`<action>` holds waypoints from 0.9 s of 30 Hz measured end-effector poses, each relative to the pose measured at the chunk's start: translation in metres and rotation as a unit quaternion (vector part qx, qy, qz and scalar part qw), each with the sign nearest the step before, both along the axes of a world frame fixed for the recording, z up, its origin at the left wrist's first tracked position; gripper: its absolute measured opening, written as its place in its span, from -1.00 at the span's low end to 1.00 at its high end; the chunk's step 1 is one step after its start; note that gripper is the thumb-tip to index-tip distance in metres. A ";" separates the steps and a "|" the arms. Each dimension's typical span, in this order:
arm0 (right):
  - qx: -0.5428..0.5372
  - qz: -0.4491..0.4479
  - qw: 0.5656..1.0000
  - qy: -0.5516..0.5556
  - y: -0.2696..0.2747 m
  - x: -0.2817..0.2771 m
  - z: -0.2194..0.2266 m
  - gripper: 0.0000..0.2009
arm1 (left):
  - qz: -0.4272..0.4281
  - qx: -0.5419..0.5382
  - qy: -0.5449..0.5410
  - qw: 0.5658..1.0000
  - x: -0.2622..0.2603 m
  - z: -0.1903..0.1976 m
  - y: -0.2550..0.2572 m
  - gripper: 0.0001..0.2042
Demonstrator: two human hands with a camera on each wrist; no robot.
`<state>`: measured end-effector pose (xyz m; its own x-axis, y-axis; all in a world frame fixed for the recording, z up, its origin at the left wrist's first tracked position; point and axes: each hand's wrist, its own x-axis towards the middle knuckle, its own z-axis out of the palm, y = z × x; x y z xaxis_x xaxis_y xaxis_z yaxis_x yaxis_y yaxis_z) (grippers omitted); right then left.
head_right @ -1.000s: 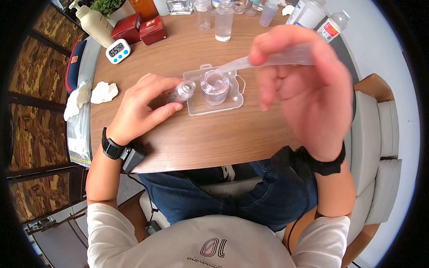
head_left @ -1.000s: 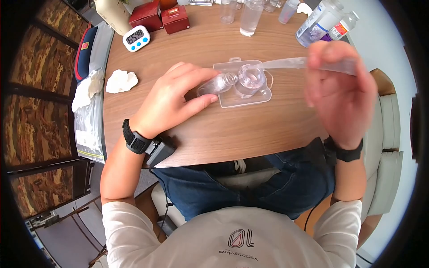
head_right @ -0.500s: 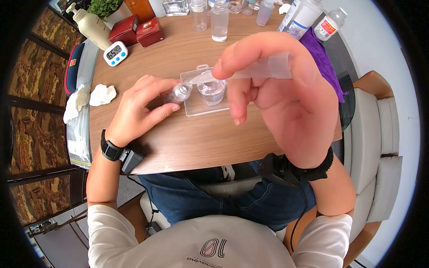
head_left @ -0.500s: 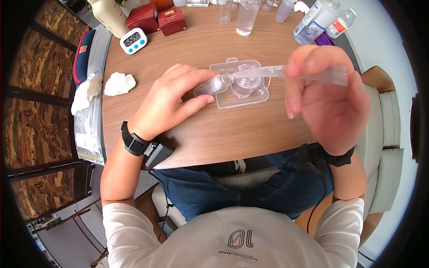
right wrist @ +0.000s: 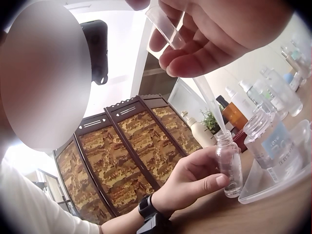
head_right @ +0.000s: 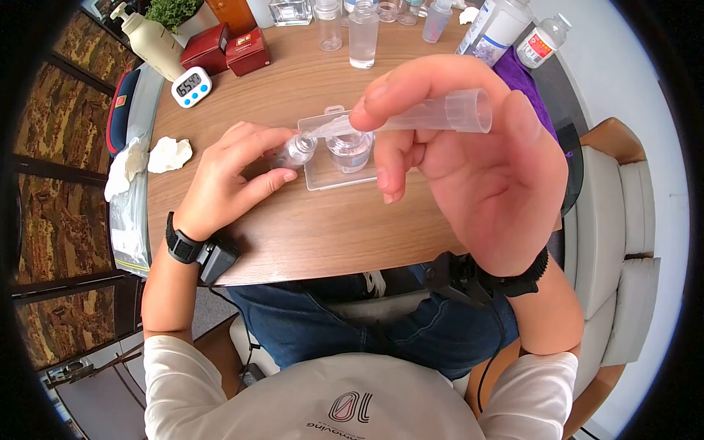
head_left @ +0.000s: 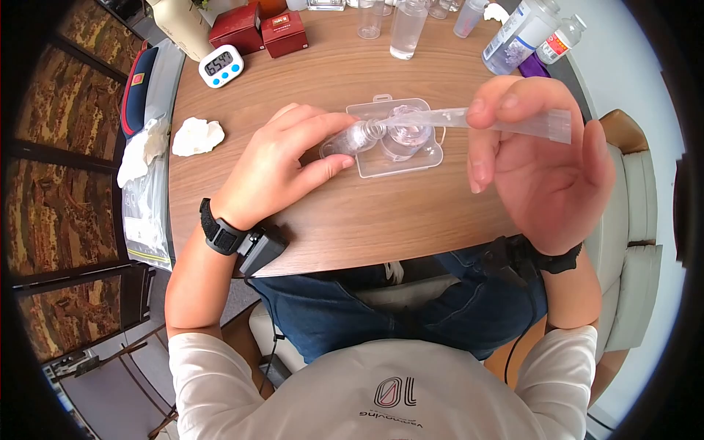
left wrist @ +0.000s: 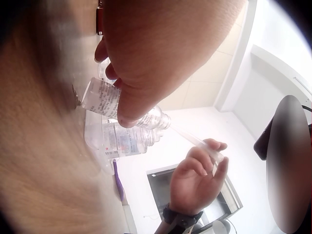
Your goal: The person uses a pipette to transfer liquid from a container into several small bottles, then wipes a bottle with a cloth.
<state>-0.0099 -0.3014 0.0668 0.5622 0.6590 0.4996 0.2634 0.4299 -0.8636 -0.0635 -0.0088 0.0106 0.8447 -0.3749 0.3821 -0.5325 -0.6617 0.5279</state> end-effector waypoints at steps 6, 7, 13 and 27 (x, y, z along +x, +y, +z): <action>0.010 -0.044 0.998 0.052 0.005 -0.008 -0.003 -0.51 | -0.002 0.003 -0.001 1.000 0.000 0.000 0.000 -0.59; 0.006 -0.049 0.997 0.057 0.005 -0.009 -0.002 -0.53 | -0.003 0.004 -0.005 1.000 0.000 0.000 0.000 -0.59; 0.034 -0.053 0.998 -0.001 -0.015 -0.002 0.012 -0.55 | 0.007 -0.001 0.003 1.000 0.000 -0.002 0.001 -0.60; -0.141 -0.186 0.962 0.144 0.024 -0.005 -0.009 -0.47 | 0.011 -0.017 0.010 1.000 -0.001 0.001 -0.001 -0.60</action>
<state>-0.0150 -0.2776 0.0577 0.8737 0.4715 0.1195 0.0869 0.0903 -0.9921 -0.0646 -0.0098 0.0112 0.8600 -0.3433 0.3776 -0.5075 -0.6538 0.5613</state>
